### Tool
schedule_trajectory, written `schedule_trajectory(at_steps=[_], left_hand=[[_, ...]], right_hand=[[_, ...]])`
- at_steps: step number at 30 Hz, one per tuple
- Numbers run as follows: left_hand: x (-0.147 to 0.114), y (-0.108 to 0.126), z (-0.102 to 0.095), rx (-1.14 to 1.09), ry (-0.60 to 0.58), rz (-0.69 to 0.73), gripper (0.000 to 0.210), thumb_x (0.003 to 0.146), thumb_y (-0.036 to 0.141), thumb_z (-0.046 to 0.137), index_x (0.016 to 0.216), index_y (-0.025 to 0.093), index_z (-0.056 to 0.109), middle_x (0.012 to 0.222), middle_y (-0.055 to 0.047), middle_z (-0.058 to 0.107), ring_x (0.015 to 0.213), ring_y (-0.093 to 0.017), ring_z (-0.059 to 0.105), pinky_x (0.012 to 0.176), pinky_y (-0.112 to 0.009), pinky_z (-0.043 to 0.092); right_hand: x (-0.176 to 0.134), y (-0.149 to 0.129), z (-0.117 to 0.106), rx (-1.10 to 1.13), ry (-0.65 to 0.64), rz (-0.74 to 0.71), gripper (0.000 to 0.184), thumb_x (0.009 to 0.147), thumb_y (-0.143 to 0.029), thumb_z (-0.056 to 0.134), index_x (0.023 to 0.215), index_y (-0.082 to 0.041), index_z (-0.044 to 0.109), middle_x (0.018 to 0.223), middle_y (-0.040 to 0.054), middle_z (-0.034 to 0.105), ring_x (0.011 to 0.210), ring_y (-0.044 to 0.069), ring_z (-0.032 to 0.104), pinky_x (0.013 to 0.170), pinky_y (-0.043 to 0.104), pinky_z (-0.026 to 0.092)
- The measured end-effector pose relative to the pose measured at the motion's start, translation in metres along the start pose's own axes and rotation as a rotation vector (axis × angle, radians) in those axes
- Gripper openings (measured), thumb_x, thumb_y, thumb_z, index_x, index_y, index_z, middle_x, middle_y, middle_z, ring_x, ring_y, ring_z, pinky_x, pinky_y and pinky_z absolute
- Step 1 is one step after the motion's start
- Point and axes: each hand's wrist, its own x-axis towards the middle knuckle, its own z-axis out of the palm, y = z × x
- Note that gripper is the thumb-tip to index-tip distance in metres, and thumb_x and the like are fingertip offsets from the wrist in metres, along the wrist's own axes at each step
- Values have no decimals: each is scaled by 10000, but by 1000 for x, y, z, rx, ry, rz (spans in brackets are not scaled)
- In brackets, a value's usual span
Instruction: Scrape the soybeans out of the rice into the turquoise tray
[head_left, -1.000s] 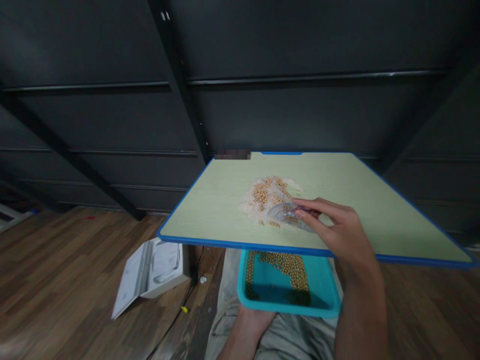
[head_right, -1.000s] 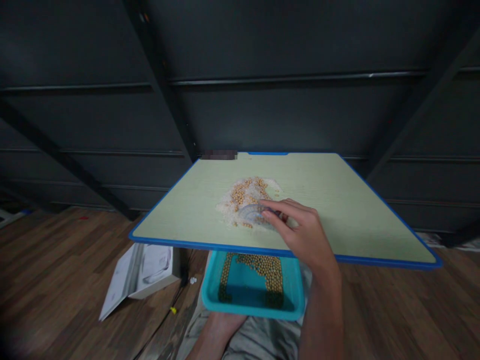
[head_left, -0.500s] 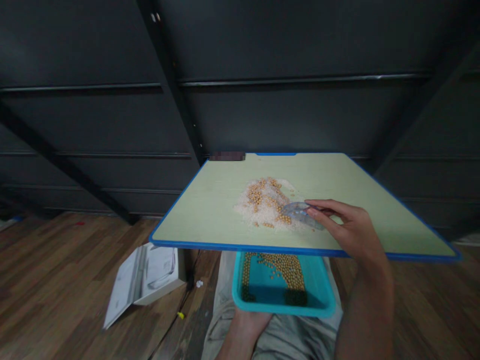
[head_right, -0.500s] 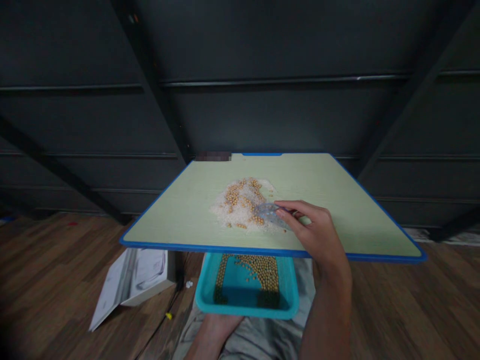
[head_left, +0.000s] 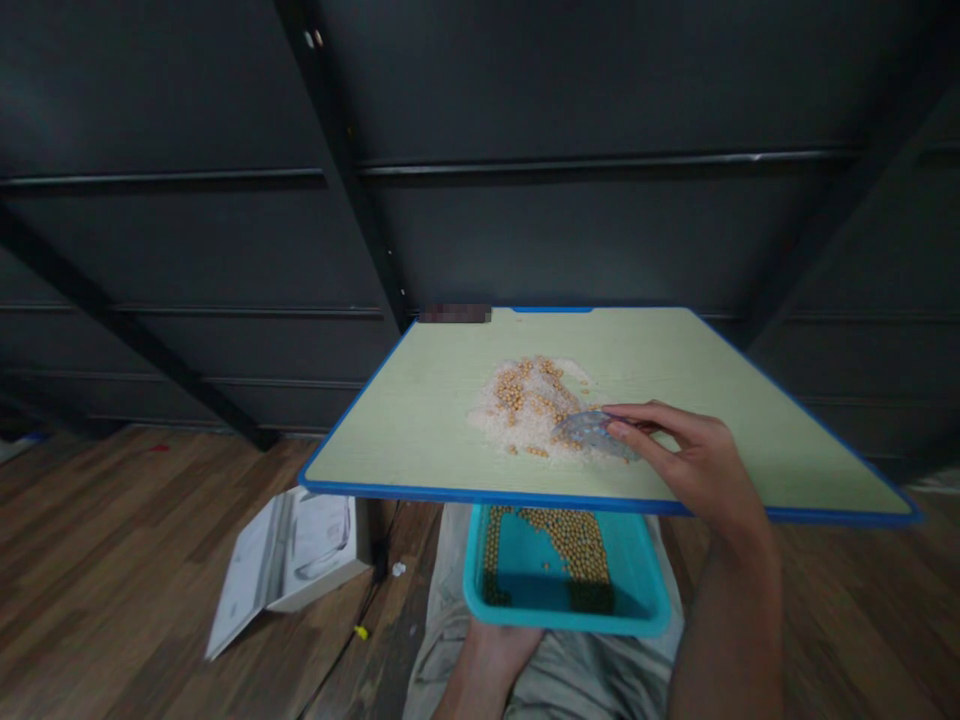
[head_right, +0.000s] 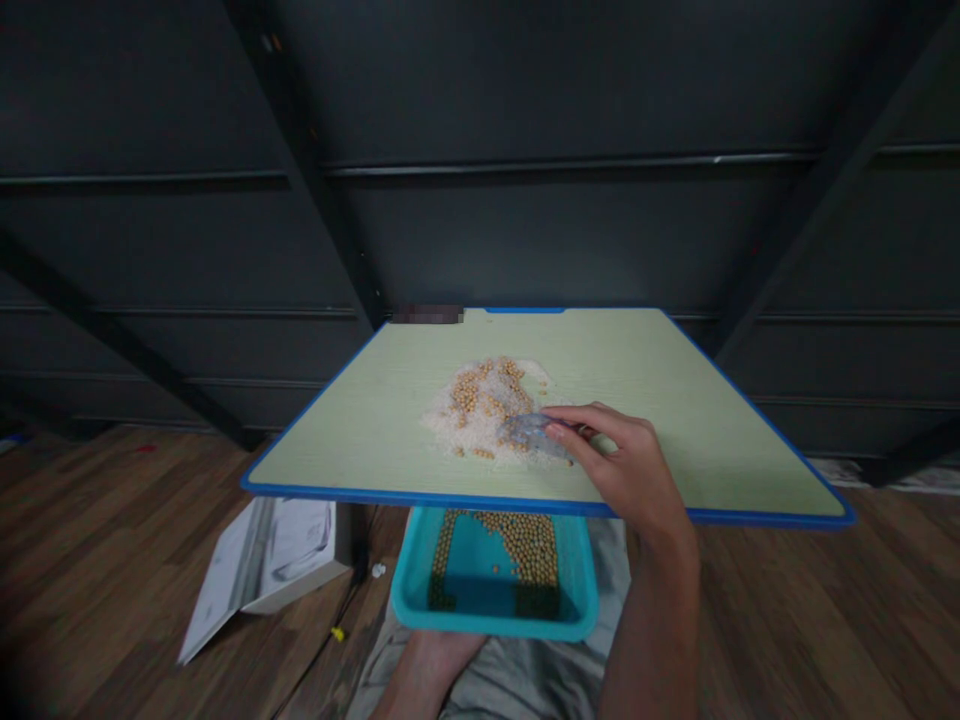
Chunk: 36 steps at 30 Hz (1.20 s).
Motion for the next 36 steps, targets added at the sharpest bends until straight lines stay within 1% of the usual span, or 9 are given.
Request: schedule_trajectory(at_steps=[4,9,15,20,23,28,31,34,36], left_hand=[[2,-3,-6,-85,-62,-19,202,798,427,650,913,305,762,954,-12,830,1217,-295,638,1210,-482,319],[9,-10,-11,-115,-124,-21,383,858,559,542,1065,299,731,1178,-34,775,1271,-304,596,1190,-513,362],[8,-9,-18,-101,-133,-11,410,849,582,560,1101,301,719,1226,-22,757,1222,-297,628,1181,-494,380],[8,-11,-17,-108,-120,-11,490,861,625,508,1175,293,684,1285,-24,727,1253,-300,606,1193,-499,362],[6,-10,-12,-124,-127,-16,456,861,601,524,1142,288,700,1260,-25,740,1265,-300,598,1201,-499,350],[2,-5,-3,-164,-129,-28,304,849,511,583,959,287,756,1099,-37,802,1256,-311,608,1190,-540,353],[3,-7,-6,-163,-132,-17,342,867,529,536,984,293,754,1134,-35,793,1286,-319,585,1195,-546,334],[5,-9,-15,-136,-126,24,337,849,523,539,1034,329,743,1164,-1,784,1299,-314,576,1200,-486,331],[5,-10,-18,-90,-111,45,323,817,487,570,1047,336,740,1126,3,797,1283,-318,588,1197,-467,334]], right_hand=[[0,0,0,22,-46,13,169,887,-272,685,1031,-270,775,1043,30,789,938,234,734,840,395,591],[-3,-5,-2,133,-132,45,151,866,-301,720,1001,-280,784,1013,16,798,918,230,742,782,362,608],[-3,-10,-3,92,-67,33,154,872,-278,703,1005,-284,781,1023,14,795,930,233,742,802,364,608],[-6,-10,-9,56,-111,62,155,869,-281,701,1002,-285,780,990,12,798,852,221,745,750,352,608],[-7,-11,-11,57,-119,68,158,867,-269,706,1006,-288,779,984,6,797,837,213,741,743,346,602],[-3,-13,-1,29,17,26,157,872,-254,711,1015,-273,772,1021,16,791,893,217,731,767,348,586],[1,-14,9,9,21,-4,172,891,-255,694,1046,-274,764,1053,22,782,890,213,722,758,357,573],[3,-15,15,11,29,-16,177,901,-257,682,1059,-269,760,1072,27,778,882,211,715,753,364,564],[3,-16,15,13,39,-19,173,899,-253,684,1053,-263,762,1073,29,779,886,210,715,754,362,561]])
